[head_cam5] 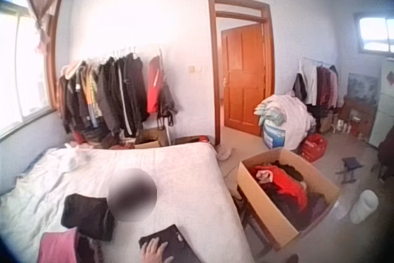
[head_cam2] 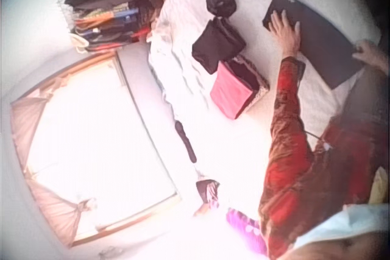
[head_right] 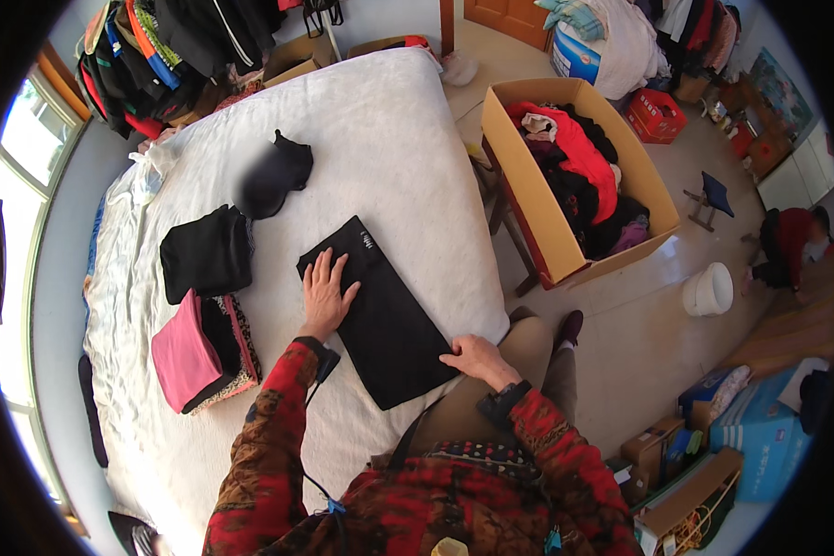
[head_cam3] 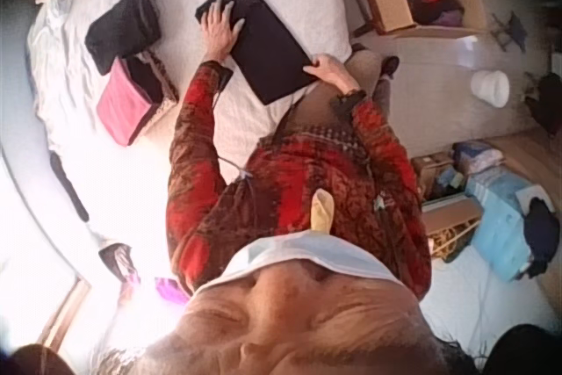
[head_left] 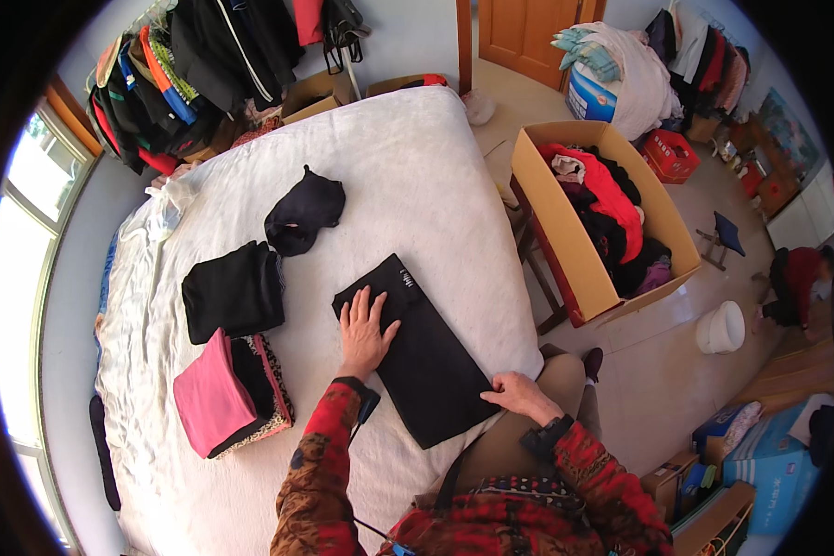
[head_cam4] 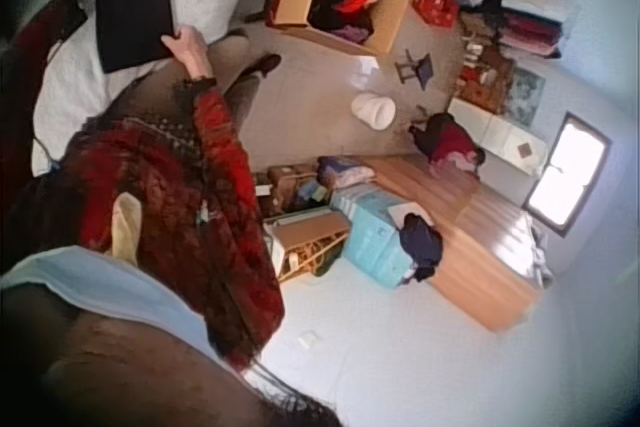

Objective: The person folds several garments on a bed, including black and red items, and places them into a cardboard box. The person repeatedly picks up clothes, unfolds them, folds them neatly, and stacks them before moving them to the box.

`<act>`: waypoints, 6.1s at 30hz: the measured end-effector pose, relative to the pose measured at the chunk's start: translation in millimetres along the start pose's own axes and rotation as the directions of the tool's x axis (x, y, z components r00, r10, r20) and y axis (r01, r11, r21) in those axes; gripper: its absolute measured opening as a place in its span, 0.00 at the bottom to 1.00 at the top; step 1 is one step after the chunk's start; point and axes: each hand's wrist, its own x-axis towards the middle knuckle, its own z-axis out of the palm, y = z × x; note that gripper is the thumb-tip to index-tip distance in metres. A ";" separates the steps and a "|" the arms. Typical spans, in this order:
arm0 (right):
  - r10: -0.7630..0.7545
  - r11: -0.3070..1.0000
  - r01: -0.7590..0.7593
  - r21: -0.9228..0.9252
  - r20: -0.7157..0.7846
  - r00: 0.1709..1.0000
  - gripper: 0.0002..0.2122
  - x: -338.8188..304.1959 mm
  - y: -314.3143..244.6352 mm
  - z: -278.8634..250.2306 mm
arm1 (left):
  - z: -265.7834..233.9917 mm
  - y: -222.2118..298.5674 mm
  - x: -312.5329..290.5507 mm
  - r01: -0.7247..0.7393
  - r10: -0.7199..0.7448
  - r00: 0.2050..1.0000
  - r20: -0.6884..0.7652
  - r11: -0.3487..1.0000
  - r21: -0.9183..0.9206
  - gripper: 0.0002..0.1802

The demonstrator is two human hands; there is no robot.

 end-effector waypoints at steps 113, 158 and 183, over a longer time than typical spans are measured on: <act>-0.413 0.900 0.403 -0.167 -0.627 0.661 0.14 129.8 -107.8 2.2 | -31.8 37.1 -57.4 0.350 -0.534 0.803 -0.264 0.782 -0.516 0.18; -0.200 0.750 0.108 0.652 0.069 0.977 0.12 107.1 -163.3 -11.7 | -189.2 -302.0 -21.4 0.658 -0.651 0.695 -0.304 0.747 -0.094 0.30; -0.018 0.966 0.202 0.162 -0.735 0.677 0.08 -42.1 58.7 -30.1 | -62.1 -68.9 107.5 -0.086 0.066 0.986 -0.152 0.987 -0.134 0.20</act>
